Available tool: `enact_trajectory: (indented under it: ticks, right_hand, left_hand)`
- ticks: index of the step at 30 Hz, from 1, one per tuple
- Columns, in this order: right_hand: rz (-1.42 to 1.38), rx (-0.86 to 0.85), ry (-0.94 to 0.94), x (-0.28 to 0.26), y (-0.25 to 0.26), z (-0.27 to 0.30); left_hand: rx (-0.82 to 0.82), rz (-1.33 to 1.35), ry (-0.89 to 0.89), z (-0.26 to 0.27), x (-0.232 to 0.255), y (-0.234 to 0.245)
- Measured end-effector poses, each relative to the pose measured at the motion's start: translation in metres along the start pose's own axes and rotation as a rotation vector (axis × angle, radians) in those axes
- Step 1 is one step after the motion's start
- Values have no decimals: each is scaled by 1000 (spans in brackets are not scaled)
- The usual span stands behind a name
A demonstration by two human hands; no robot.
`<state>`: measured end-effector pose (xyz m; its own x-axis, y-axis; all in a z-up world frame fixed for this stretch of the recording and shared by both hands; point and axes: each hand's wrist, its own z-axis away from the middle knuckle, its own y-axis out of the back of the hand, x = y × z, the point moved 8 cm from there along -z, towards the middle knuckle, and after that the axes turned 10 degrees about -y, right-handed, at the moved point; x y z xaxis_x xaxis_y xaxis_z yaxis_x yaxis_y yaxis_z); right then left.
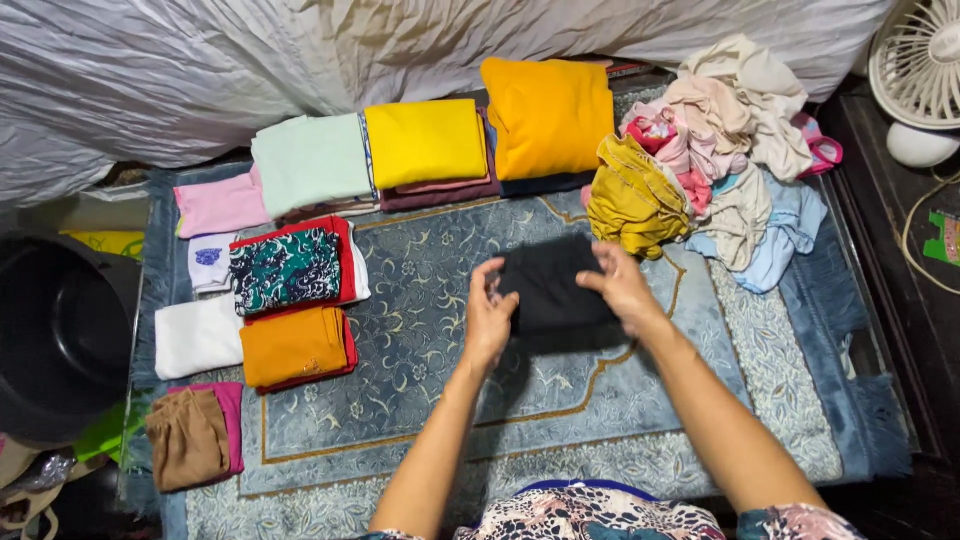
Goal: Folding various articles of clothing and organizing them into stacks.
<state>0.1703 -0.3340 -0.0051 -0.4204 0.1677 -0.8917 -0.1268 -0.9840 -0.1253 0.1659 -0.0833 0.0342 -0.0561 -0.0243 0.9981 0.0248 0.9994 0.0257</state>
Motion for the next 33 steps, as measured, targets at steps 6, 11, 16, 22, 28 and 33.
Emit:
enact_trajectory:
  ticks: [6, 11, 16, 22, 28, 33]
  right_hand:
    - [-38, 94, 533, -180, -8, -28]
    - [412, 274, 835, -242, -17, -83]
    - [1063, 275, 463, -169, -20, -156]
    - [1099, 297, 333, -167, -24, -142]
    - [1336, 484, 686, -185, -17, -70]
    - [1210, 804, 615, -106, 65, -2]
  left_hand:
    - [-73, -111, -493, -102, 119, -23]
    - [-109, -375, -703, -194, 122, -59]
    - [-416, -854, -390, -231, 18, -86]
    - [-345, -812, -421, -215, 16, -79]
    - [-38, -897, -475, -146, 60, -80]
    - [-118, -817, -415, -62, 36, -89]
